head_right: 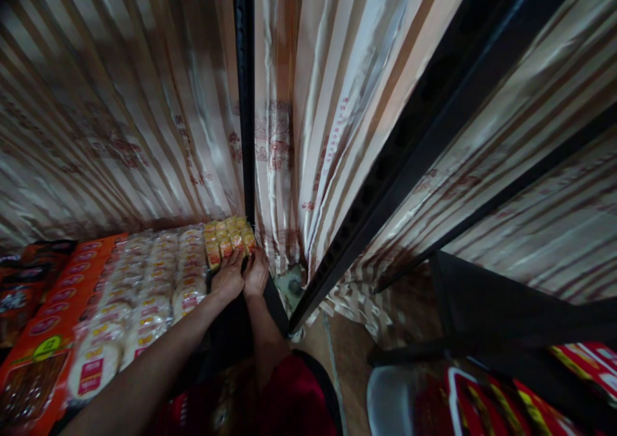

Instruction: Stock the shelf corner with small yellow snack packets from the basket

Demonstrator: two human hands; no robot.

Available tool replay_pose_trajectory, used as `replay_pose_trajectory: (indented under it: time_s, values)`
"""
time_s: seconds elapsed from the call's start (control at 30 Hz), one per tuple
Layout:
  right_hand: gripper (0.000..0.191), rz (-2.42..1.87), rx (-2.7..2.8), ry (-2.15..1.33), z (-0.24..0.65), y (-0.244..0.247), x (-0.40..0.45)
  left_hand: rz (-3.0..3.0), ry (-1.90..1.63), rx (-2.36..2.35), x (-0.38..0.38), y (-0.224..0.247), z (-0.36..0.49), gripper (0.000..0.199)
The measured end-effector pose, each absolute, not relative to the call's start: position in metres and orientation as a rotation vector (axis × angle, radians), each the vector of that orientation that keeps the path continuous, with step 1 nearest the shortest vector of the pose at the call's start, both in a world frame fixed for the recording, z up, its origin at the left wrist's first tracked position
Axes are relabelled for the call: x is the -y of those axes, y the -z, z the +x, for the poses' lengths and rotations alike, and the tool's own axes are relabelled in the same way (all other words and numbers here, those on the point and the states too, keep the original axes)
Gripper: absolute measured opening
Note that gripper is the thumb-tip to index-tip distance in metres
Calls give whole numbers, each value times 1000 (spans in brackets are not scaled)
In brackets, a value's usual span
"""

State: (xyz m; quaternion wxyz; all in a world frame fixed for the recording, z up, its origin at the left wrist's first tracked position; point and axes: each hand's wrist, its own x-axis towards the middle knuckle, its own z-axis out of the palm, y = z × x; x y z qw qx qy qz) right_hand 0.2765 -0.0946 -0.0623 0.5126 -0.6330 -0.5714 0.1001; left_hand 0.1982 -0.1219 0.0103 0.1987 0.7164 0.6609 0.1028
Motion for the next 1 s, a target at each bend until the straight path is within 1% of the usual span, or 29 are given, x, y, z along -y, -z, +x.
replay_pose_trajectory:
  time_s: [0.2,0.47,0.77,1.0]
  values:
    - [33,-1547,1377,-215,276,63,94,2013,-312,-1806,120,-11,193,55]
    - [23,-1592,1371,-265,276,64,93,1989,-306,-1790,119,-9,193,56]
    - [20,-1595,1289,-296,274,62,94,1999,-267,-1807,118,-5,191,61]
    - [29,-1547,1223,-292,275,63,92,1999,-267,-1795,120,-7,189,62]
